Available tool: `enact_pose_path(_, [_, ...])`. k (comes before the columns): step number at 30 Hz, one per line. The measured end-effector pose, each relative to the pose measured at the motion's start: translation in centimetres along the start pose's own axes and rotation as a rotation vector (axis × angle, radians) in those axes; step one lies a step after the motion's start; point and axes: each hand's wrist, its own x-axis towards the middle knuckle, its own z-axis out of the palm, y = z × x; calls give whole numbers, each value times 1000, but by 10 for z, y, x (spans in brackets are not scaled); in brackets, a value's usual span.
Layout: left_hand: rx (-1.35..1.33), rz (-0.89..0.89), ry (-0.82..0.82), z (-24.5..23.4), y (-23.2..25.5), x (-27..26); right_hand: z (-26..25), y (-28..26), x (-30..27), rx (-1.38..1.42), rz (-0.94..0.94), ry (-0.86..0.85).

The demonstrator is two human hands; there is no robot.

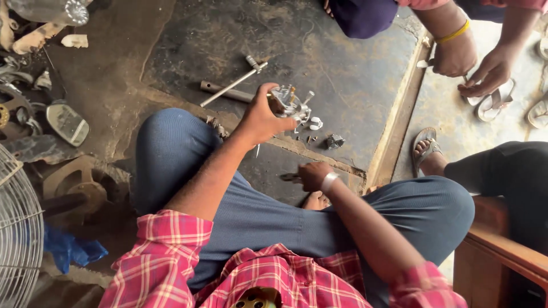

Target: Repairing and reassembling a motorcycle carburetor using various tools.

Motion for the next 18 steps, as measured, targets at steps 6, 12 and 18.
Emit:
enact_pose_path(6, [401,291,53,7,15,-8,-17,-21,19,301,-179,98])
enact_pose_path(12, [589,456,35,3,25,-22,-86,26,-112,694,-160,497])
enact_pose_path(18, [663,280,-173,24,21,-25,-62,59,-122,1675,-94,892])
